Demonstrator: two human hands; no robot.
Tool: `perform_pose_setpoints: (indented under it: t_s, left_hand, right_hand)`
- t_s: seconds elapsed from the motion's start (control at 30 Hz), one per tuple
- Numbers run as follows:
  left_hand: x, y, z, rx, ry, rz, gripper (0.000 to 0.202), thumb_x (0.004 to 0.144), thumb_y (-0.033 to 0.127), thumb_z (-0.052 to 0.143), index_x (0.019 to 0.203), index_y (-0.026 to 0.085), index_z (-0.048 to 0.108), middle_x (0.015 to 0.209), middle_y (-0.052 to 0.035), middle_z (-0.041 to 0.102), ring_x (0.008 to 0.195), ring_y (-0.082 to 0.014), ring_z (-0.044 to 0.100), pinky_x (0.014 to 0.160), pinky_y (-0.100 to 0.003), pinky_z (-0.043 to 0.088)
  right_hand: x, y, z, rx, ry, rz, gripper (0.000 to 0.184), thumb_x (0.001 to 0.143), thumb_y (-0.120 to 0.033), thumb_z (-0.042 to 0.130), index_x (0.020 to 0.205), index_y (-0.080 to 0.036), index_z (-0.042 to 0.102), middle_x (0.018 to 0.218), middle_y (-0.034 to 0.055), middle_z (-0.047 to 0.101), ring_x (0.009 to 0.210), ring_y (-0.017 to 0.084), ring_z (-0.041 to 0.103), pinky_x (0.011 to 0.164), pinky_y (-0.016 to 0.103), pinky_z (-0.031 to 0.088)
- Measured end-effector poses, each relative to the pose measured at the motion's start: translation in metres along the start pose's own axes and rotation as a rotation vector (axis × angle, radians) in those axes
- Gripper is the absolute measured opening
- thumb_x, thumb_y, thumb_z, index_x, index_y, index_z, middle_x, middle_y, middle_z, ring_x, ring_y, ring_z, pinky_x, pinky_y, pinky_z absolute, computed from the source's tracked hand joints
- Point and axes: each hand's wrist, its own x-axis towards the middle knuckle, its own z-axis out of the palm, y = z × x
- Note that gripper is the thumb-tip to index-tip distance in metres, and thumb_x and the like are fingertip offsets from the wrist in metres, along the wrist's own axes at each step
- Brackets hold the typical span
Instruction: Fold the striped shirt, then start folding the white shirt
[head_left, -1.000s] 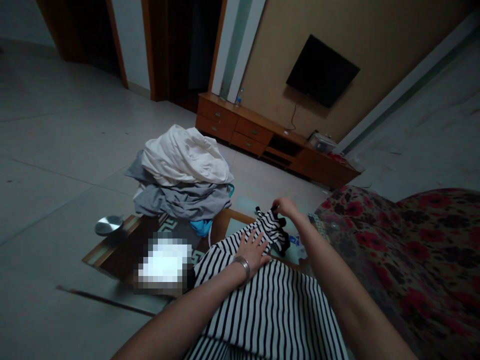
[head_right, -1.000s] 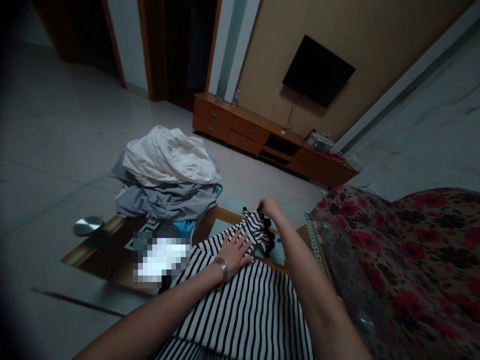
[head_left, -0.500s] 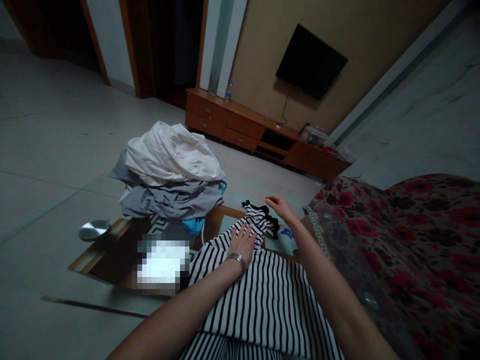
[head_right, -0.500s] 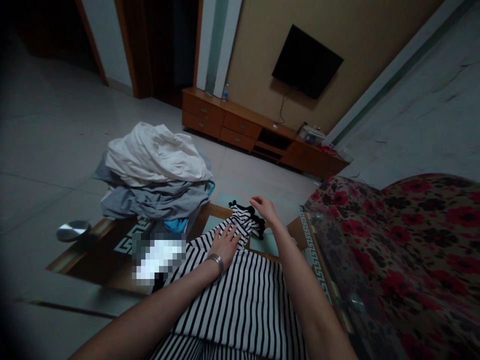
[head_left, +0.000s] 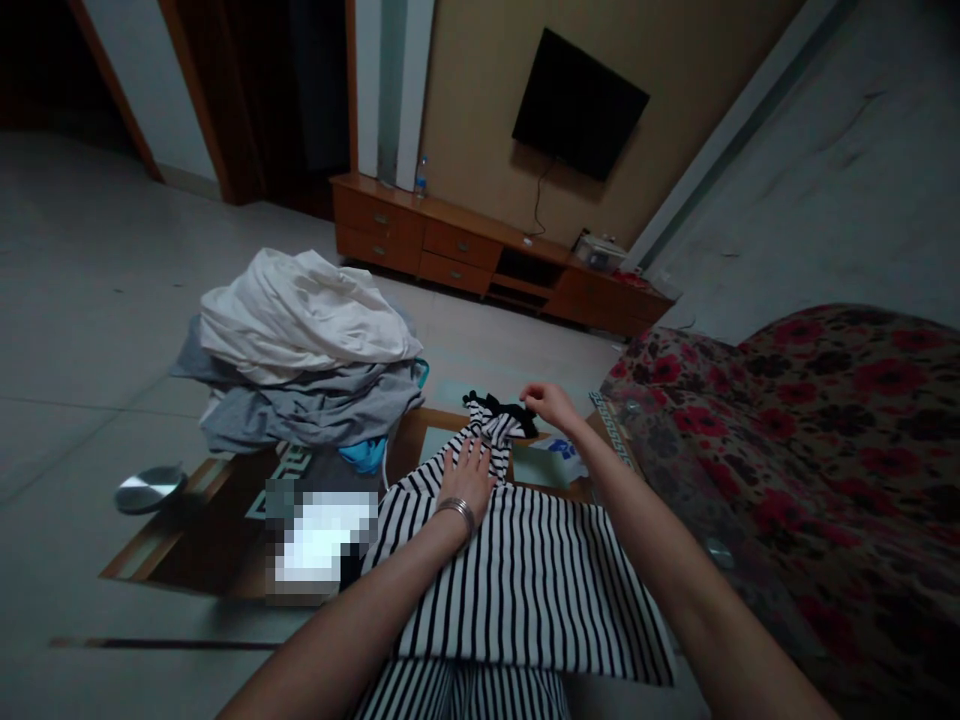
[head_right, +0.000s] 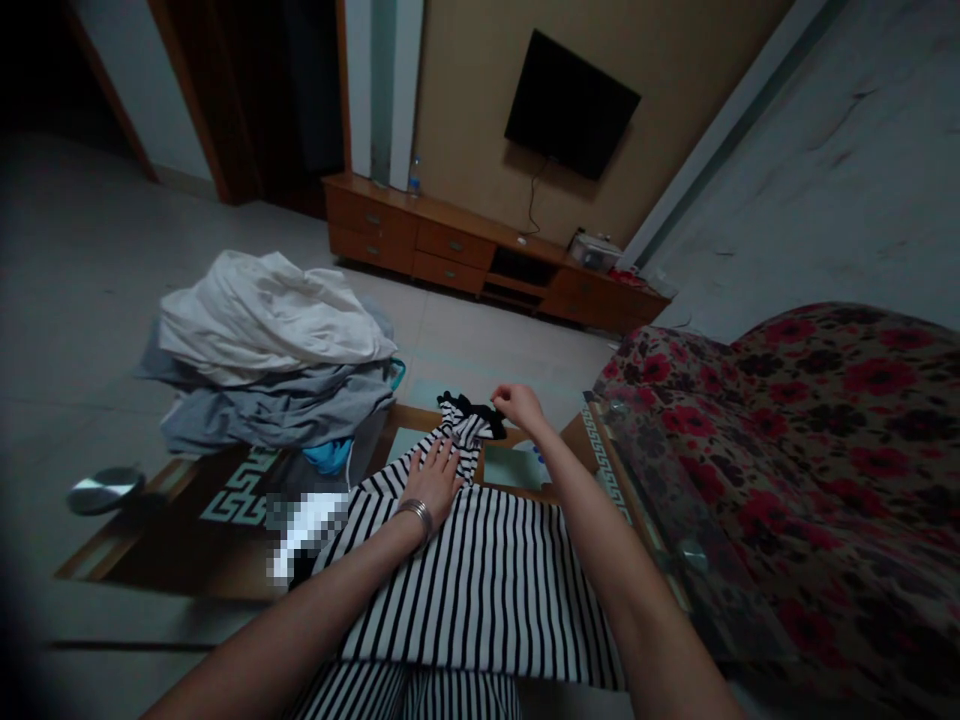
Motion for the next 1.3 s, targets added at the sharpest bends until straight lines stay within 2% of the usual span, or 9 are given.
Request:
perform_pose_setpoints:
  t_s: [0.2, 0.33, 0.43, 0.5, 0.7, 0.9, 1.07, 1.2, 1.3]
  left_hand:
    - [0.001, 0.002, -0.002, 0.002, 0.003, 0.001, 0.046, 0.095, 0.037, 0.036, 0.138, 0.021, 0.046, 0.152, -0.008, 0.029, 0.141, -0.0275, 0.021, 0.112, -0.055, 0.018]
    - [0.0, 0.002, -0.002, -0.006, 0.036, 0.017, 0.043, 0.094, 0.036, 0.04, 0.135, 0.026, 0.049, 0.15, -0.0081, 0.032, 0.14, -0.0288, 0.022, 0.111, -0.056, 0.018]
    - [-0.001, 0.002, -0.003, -0.007, 0.039, 0.022, 0.04, 0.094, 0.037, 0.041, 0.131, 0.028, 0.053, 0.15, -0.0078, 0.033, 0.14, -0.0297, 0.022, 0.11, -0.056, 0.019]
    - [-0.001, 0.002, -0.004, -0.002, 0.035, 0.023, 0.04, 0.094, 0.037, 0.042, 0.131, 0.028, 0.053, 0.15, -0.008, 0.032, 0.14, -0.0301, 0.021, 0.11, -0.056, 0.02]
    - [0.0, 0.003, -0.004, 0.015, 0.032, 0.032, 0.041, 0.094, 0.037, 0.041, 0.132, 0.027, 0.052, 0.151, -0.0085, 0.032, 0.141, -0.0299, 0.02, 0.11, -0.056, 0.019]
    - [0.001, 0.003, -0.003, -0.005, 0.035, 0.028, 0.04, 0.093, 0.036, 0.041, 0.131, 0.027, 0.053, 0.151, -0.0081, 0.032, 0.14, -0.0301, 0.022, 0.11, -0.056, 0.019]
    - [-0.001, 0.003, -0.004, -0.018, 0.035, 0.039, 0.04, 0.094, 0.035, 0.04, 0.13, 0.026, 0.054, 0.151, -0.0069, 0.032, 0.14, -0.0302, 0.02, 0.11, -0.057, 0.018]
    - [-0.001, 0.003, -0.006, -0.027, 0.051, 0.062, 0.038, 0.094, 0.033, 0.037, 0.128, 0.028, 0.055, 0.15, -0.0023, 0.034, 0.14, -0.0295, 0.019, 0.11, -0.058, 0.017]
    - [-0.001, 0.002, -0.005, -0.015, 0.04, 0.072, 0.036, 0.094, 0.033, 0.037, 0.122, 0.025, 0.059, 0.144, -0.0036, 0.043, 0.139, -0.0293, 0.023, 0.11, -0.058, 0.018]
  right_hand:
    - [-0.001, -0.004, -0.012, -0.023, -0.2, -0.039, 0.025, 0.085, -0.028, 0.054, 0.096, -0.013, 0.07, 0.088, 0.007, 0.071, 0.075, 0.014, 0.062, 0.064, 0.02, 0.042]
    - [-0.017, -0.001, -0.007, -0.207, -0.286, 0.09, 0.045, 0.07, -0.038, 0.073, 0.109, -0.017, 0.067, 0.103, 0.0095, 0.069, 0.087, 0.018, 0.063, 0.07, 0.023, 0.044]
    - [-0.022, -0.01, -0.002, -0.344, -0.317, 0.175, 0.029, 0.064, -0.031, 0.076, 0.089, -0.017, 0.072, 0.089, 0.0091, 0.071, 0.082, 0.02, 0.063, 0.066, 0.023, 0.042]
    - [-0.019, -0.022, -0.001, -0.337, -0.297, 0.156, 0.016, 0.071, -0.026, 0.069, 0.082, -0.016, 0.072, 0.082, 0.008, 0.07, 0.077, 0.018, 0.062, 0.063, 0.022, 0.04]
    - [0.001, -0.047, -0.005, -0.208, -0.097, 0.009, 0.023, 0.084, -0.027, 0.053, 0.098, -0.016, 0.067, 0.093, 0.005, 0.069, 0.081, 0.013, 0.059, 0.063, 0.02, 0.037]
    - [-0.018, -0.017, -0.001, -0.382, -0.319, 0.099, 0.033, 0.056, -0.027, 0.081, 0.085, -0.015, 0.071, 0.09, 0.0108, 0.069, 0.082, 0.022, 0.06, 0.064, 0.025, 0.039]
    - [-0.019, -0.016, -0.007, -0.293, -0.249, -0.011, 0.019, 0.076, -0.022, 0.062, 0.093, -0.017, 0.069, 0.087, 0.0042, 0.068, 0.079, 0.016, 0.058, 0.065, 0.022, 0.037]
    - [-0.004, -0.041, -0.005, -0.06, -0.167, -0.259, 0.021, 0.076, -0.011, 0.056, 0.094, -0.013, 0.065, 0.088, 0.0029, 0.065, 0.078, 0.013, 0.054, 0.067, 0.02, 0.036]
    - [0.002, -0.06, 0.005, 0.033, -0.244, -0.434, 0.019, 0.078, -0.011, 0.054, 0.094, -0.012, 0.063, 0.086, 0.003, 0.064, 0.076, 0.012, 0.051, 0.069, 0.02, 0.036]
